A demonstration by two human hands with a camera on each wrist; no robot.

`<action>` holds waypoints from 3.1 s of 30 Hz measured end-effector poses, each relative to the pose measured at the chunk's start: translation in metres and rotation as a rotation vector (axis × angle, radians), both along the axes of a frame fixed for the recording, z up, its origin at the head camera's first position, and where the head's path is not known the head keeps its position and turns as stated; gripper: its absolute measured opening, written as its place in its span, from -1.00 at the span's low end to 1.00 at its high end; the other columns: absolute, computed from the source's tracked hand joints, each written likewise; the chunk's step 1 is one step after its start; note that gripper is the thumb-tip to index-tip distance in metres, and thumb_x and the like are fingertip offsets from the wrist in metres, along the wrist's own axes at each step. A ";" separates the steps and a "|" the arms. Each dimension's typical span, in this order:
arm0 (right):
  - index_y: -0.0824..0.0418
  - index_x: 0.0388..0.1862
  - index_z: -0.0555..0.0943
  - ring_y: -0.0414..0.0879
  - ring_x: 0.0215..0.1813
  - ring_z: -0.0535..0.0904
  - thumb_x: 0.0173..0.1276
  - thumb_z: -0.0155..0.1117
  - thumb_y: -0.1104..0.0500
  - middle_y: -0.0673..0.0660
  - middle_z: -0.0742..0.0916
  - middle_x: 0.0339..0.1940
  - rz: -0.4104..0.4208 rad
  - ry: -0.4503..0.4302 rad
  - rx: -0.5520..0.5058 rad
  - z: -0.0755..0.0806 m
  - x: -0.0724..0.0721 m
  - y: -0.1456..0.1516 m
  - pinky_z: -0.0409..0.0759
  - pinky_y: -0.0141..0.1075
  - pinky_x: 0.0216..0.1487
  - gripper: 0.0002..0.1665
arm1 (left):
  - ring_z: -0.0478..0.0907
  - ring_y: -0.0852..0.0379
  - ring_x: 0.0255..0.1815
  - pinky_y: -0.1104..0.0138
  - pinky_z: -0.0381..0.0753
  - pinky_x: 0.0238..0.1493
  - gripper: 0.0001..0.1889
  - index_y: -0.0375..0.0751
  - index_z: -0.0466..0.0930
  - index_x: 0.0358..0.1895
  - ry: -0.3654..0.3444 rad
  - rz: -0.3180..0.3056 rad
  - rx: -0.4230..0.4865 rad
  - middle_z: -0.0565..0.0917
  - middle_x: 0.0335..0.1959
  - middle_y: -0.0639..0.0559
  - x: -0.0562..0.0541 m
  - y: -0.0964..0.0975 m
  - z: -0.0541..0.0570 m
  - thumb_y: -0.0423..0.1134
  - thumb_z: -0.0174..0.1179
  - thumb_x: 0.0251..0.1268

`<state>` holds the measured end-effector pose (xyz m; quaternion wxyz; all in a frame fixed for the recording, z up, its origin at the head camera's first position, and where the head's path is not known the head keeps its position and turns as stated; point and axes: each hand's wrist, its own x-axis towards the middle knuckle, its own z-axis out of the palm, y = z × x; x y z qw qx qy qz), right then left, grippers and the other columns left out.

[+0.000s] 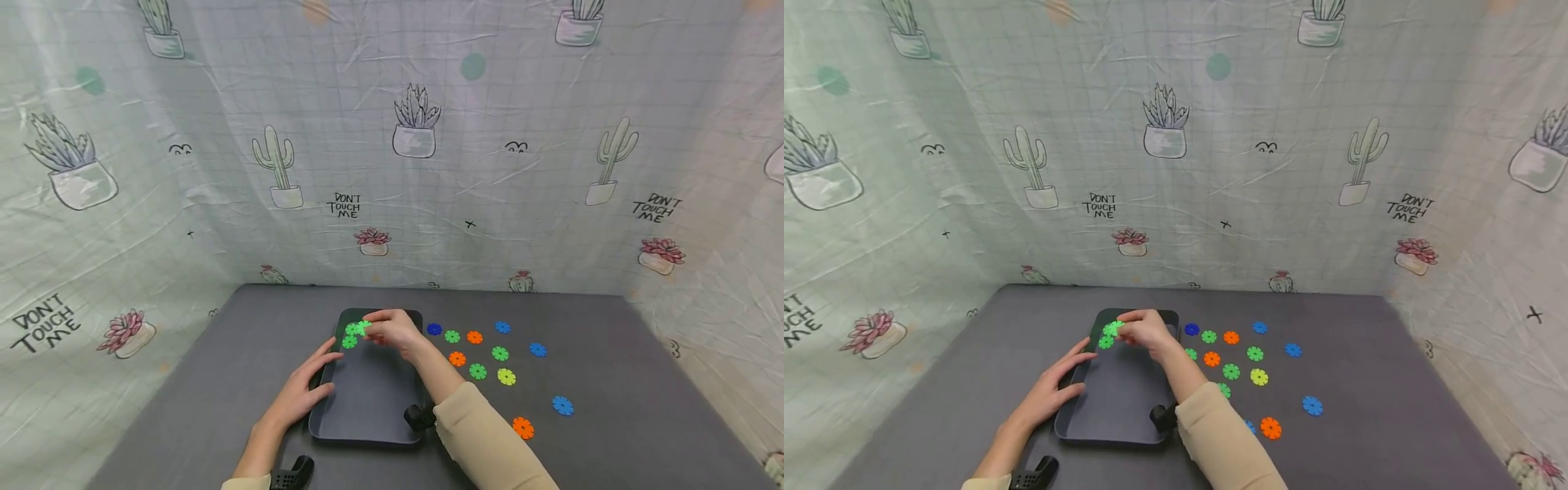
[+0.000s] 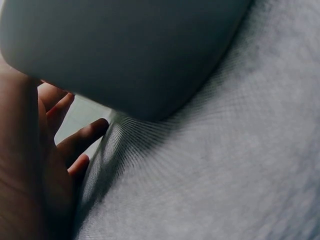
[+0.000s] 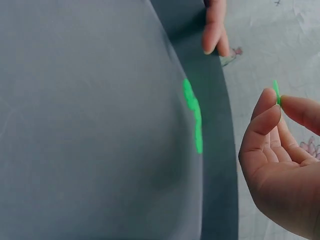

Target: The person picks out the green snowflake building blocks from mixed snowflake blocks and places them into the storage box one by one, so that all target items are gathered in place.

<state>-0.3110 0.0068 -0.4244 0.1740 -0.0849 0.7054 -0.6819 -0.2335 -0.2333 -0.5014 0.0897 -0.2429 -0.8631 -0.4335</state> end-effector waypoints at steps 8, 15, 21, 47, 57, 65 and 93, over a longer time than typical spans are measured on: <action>0.46 0.17 0.63 0.16 -0.12 0.73 0.32 0.30 0.37 0.30 0.77 -0.24 0.015 0.002 0.042 -0.011 -0.001 -0.008 0.64 -0.21 -0.18 -0.57 | 0.12 -0.22 0.55 -0.34 0.18 0.28 -0.44 -0.19 0.52 0.35 -0.018 -0.011 0.004 0.16 0.60 -0.09 -0.001 0.000 -0.002 -0.37 0.24 0.23; 0.46 0.17 0.63 -0.08 -0.32 0.71 0.27 0.27 0.43 0.21 0.77 -0.28 0.076 -0.028 0.089 -0.021 0.000 -0.012 0.61 -0.34 -0.31 -0.55 | 0.11 -0.21 0.55 -0.35 0.17 0.28 -0.43 -0.18 0.51 0.36 -0.012 -0.004 0.004 0.16 0.59 -0.14 -0.002 0.001 -0.004 -0.39 0.24 0.22; 0.49 0.17 0.61 -0.18 -0.40 0.67 0.25 0.24 0.48 0.18 0.77 -0.35 0.121 -0.038 0.111 -0.027 0.000 -0.016 0.61 -0.35 -0.34 -0.54 | 0.12 -0.18 0.56 -0.33 0.19 0.29 -0.43 -0.16 0.52 0.36 -0.003 0.001 -0.005 0.17 0.59 -0.12 -0.002 0.001 -0.003 -0.40 0.25 0.21; 0.56 -0.05 0.67 -0.02 -0.36 0.76 0.30 0.26 0.47 0.31 0.77 -0.37 0.072 -0.041 0.119 -0.033 0.005 -0.030 0.71 -0.20 -0.22 -0.75 | 0.13 -0.21 0.55 -0.33 0.18 0.29 -0.40 -0.19 0.51 0.36 -0.002 -0.005 -0.002 0.20 0.58 -0.13 -0.003 0.000 -0.003 -0.41 0.25 0.18; 0.58 0.05 0.62 0.05 -0.23 0.78 0.34 0.25 0.45 0.33 0.77 -0.27 0.069 -0.074 0.078 -0.034 0.005 -0.025 0.70 -0.19 -0.17 -0.68 | 0.14 -0.24 0.54 -0.34 0.19 0.29 -0.42 -0.22 0.51 0.36 0.011 -0.019 -0.005 0.20 0.58 -0.15 -0.003 0.000 -0.003 -0.39 0.26 0.19; 0.59 0.11 0.58 0.08 -0.18 0.78 0.35 0.25 0.43 0.34 0.76 -0.23 0.075 -0.088 0.042 -0.034 0.004 -0.021 0.69 -0.18 -0.13 -0.63 | 0.14 -0.23 0.54 -0.34 0.19 0.28 -0.41 -0.17 0.51 0.36 0.006 -0.013 -0.008 0.20 0.57 -0.20 -0.004 0.000 -0.006 -0.39 0.27 0.19; 0.50 0.29 0.49 0.15 0.07 0.70 0.47 0.22 0.31 0.44 0.66 0.13 0.119 -0.015 -0.030 0.018 0.004 0.038 0.57 -0.04 0.15 -0.53 | 0.14 -0.24 0.54 -0.35 0.18 0.27 -0.41 -0.18 0.53 0.34 0.005 0.008 0.003 0.22 0.57 -0.14 -0.003 0.000 -0.006 -0.41 0.28 0.16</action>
